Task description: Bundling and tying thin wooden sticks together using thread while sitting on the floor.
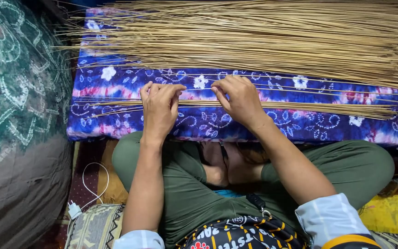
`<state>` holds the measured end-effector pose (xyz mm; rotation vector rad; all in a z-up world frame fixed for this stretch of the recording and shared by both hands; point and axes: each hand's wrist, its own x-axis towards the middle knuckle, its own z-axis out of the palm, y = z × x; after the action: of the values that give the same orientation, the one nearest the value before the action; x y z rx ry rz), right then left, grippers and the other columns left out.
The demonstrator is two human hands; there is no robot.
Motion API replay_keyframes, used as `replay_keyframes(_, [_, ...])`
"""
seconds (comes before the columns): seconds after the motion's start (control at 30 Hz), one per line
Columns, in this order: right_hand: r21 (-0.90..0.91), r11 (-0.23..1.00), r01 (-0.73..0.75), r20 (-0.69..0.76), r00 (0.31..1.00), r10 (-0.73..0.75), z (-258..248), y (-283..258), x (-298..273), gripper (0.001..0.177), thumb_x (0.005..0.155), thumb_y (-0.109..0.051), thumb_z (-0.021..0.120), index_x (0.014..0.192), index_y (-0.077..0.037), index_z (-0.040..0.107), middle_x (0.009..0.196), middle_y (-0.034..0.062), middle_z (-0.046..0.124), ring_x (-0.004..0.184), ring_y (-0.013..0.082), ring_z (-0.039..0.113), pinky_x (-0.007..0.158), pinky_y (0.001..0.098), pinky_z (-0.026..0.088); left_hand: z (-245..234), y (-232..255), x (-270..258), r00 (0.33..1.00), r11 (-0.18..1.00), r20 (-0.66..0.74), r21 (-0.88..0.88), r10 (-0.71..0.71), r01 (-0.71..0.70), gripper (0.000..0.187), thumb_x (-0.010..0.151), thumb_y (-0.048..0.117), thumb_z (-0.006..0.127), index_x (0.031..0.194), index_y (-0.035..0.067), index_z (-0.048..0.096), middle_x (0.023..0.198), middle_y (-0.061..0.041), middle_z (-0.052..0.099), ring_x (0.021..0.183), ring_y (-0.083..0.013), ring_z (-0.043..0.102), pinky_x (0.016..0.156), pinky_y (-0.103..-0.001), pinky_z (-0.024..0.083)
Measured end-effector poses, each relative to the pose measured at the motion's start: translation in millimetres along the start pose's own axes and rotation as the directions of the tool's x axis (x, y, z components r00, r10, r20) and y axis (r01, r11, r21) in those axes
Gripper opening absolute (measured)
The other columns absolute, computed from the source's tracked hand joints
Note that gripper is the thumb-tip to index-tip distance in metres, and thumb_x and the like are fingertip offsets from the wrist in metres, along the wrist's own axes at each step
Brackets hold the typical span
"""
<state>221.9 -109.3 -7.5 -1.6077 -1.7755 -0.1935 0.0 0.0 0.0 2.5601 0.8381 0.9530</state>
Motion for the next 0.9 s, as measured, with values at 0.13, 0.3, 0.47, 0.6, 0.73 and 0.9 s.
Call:
replay_keyframes(0.13, [0.01,0.999,0.049,0.005,0.999,-0.049,10.0,-4.9,6.3,0.008,0.099,-0.018,0.068,0.105,-0.014,0.072,0.076,0.0042,0.058,0.076,0.028,0.064,0.071,0.04,0.049,0.2,-0.1,-1.2,0.999,0.999,-0.035,-0.025,-0.028,0.027,0.028,0.099,0.008,0.065,0.114,0.031,0.071,0.091,0.01,0.072,0.095,-0.0148,0.065,0.106,-0.04,0.037])
replay_keyframes(0.3, [-0.07,0.997,0.039,-0.072,0.996,-0.044,16.4,0.1,10.4,0.007,0.105,-0.019,0.064,0.108,-0.016,0.07,0.081,0.0024,0.06,0.078,0.0255,0.066,0.072,0.0362,0.051,-11.4,-6.7,-1.8,0.989,0.995,-0.121,-0.075,-0.079,0.07,0.034,0.094,-0.002,0.063,0.118,0.02,0.071,0.094,-0.002,0.071,0.089,-0.0273,0.067,0.091,-0.044,0.049])
replay_keyframes(0.47, [-0.098,0.99,0.098,-0.069,0.992,-0.105,18.1,-8.9,18.8,0.008,0.104,-0.018,0.065,0.11,-0.016,0.07,0.082,0.0017,0.058,0.078,0.0248,0.065,0.07,0.0364,0.051,0.5,-8.2,-2.2,0.996,0.999,-0.088,0.034,-0.027,0.03,0.033,0.095,0.004,0.067,0.119,0.026,0.071,0.093,0.005,0.07,0.094,-0.0188,0.065,0.104,-0.042,0.039])
replay_keyframes(0.6, [-0.095,0.985,0.143,-0.072,0.986,-0.15,29.2,-24.7,24.8,0.009,0.101,-0.015,0.066,0.109,-0.016,0.07,0.077,0.0025,0.058,0.074,0.025,0.066,0.067,0.0358,0.051,7.0,-8.1,-3.0,0.992,0.999,-0.118,0.019,-0.032,0.035,0.032,0.096,0.006,0.066,0.118,0.029,0.072,0.099,0.008,0.075,0.094,-0.0156,0.07,0.098,-0.037,0.044])
replay_keyframes(0.73, [-0.085,0.99,0.111,-0.112,0.986,-0.121,32.2,-21.8,31.3,0.01,0.103,-0.014,0.062,0.111,-0.016,0.068,0.076,0.0026,0.057,0.071,0.0255,0.066,0.065,0.0361,0.052,4.3,-33.8,-11.2,0.978,0.995,-0.188,0.024,-0.095,0.101,0.034,0.096,0.004,0.064,0.12,0.026,0.072,0.108,0.004,0.077,0.104,-0.0181,0.071,0.106,-0.041,0.038])
replay_keyframes(0.9, [-0.12,0.978,0.171,-0.075,0.981,-0.181,33.3,-18.8,33.4,0.012,0.102,-0.011,0.063,0.109,-0.017,0.069,0.078,0.0016,0.059,0.072,0.0233,0.065,0.065,0.0341,0.052,3.7,-17.7,-3.4,0.99,0.989,-0.14,0.146,-0.007,0.027,0.026,0.102,0.025,0.071,0.128,0.025,0.07,0.124,0.0,0.072,0.126,-0.025,0.057,0.118,-0.058,0.018])
